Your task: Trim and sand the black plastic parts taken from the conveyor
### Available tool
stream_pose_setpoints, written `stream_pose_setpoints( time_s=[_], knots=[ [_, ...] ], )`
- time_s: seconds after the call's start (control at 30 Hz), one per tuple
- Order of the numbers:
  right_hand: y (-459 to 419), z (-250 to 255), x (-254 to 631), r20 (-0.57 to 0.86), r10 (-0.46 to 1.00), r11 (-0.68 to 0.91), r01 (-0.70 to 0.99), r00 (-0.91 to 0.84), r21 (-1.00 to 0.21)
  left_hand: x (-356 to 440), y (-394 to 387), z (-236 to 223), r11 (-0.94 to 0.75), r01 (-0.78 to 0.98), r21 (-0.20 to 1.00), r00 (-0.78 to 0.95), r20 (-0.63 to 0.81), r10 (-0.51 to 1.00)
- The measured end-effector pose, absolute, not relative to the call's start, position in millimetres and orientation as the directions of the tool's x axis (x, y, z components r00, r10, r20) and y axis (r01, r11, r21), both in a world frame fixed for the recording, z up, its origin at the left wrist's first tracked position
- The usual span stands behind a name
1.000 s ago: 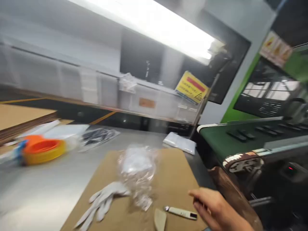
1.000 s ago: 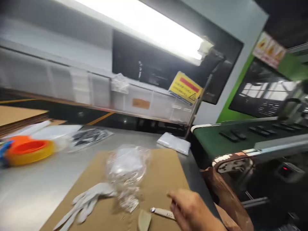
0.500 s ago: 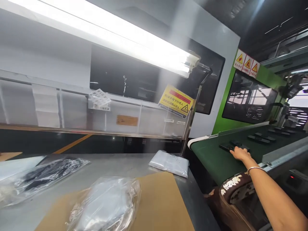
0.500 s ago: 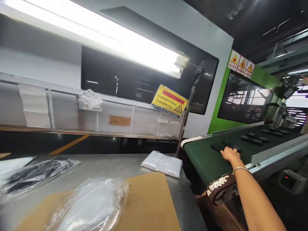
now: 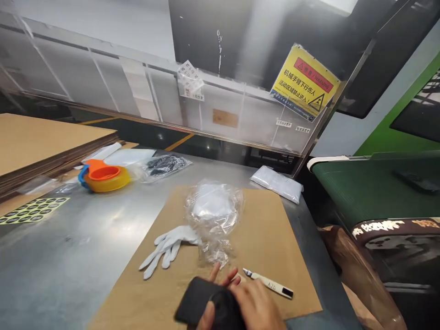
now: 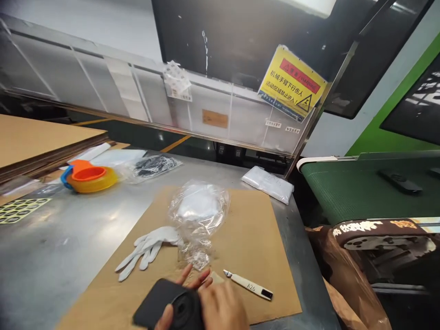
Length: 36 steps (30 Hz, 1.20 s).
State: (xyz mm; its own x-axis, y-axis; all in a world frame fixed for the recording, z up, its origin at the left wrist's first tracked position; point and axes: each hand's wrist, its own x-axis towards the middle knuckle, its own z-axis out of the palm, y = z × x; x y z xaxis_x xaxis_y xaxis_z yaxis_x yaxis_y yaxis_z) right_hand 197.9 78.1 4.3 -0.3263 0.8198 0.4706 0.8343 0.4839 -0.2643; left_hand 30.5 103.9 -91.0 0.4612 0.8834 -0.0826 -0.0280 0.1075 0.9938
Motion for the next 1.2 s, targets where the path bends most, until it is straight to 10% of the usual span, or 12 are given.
stream_pose_setpoints(
  time_s=[0.17,0.43,0.67,0.87,1.2],
  knots=[
    [81,-45,169,0.408,0.907,0.264,0.892,-0.102,-0.366,-2,81,-66,0.141,0.068,0.988,0.332,-0.155,0.93],
    [83,-74,169,0.327,0.944,0.166,0.909,-0.035,-0.382,-22,49,-31,-0.188,0.042,0.981,0.363,0.16,0.918],
    [42,-2,162,0.301,0.918,0.397,0.578,-0.259,-0.713,-30,39,-33,-0.199,0.062,0.978,0.408,0.157,0.899],
    [20,38,137,0.437,0.699,0.694,0.39,-0.566,-0.605,-28,34,-14,-0.159,0.102,0.982,0.529,0.082,0.845],
    [7,11,134,0.403,0.854,0.506,0.351,-0.329,-0.788,-19,19,-27,0.437,-0.359,0.825,0.559,-0.184,0.808]
  ],
)
